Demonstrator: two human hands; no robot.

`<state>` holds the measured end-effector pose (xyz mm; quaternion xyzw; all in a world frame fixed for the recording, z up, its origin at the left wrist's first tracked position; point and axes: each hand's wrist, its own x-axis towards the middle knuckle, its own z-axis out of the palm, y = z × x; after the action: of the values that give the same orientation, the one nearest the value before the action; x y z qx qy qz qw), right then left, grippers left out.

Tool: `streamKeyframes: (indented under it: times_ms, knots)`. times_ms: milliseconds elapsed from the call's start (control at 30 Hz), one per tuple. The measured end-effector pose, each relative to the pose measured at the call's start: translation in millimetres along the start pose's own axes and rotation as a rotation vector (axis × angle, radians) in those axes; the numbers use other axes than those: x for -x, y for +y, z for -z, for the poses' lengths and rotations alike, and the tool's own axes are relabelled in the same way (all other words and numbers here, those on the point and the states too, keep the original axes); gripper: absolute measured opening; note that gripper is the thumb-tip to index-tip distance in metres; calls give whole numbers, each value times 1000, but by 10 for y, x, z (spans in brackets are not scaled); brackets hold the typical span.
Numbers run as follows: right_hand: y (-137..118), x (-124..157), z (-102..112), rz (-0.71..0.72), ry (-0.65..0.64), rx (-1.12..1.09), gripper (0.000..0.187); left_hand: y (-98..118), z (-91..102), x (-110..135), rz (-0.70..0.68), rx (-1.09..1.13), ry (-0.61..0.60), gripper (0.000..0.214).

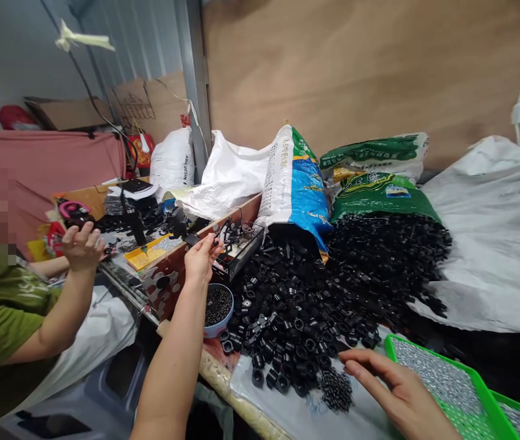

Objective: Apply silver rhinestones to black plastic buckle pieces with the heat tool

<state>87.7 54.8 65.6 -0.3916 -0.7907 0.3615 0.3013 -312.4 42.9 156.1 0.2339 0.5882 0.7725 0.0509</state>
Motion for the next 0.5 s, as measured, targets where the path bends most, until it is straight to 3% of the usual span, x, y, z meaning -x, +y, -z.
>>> streamKeyframes:
  times_ms: [167,367,500]
  knots:
    - [15,16,-21,-25,-36,-28,45,49,146,72,-170,-250,-6,30]
    - [-131,13,13,10,-102,-86,38,209,272,314,-260,-547,-298,22]
    - [10,-231,129,14,-92,-84,34,104,159,544,-557,-742,-440,40]
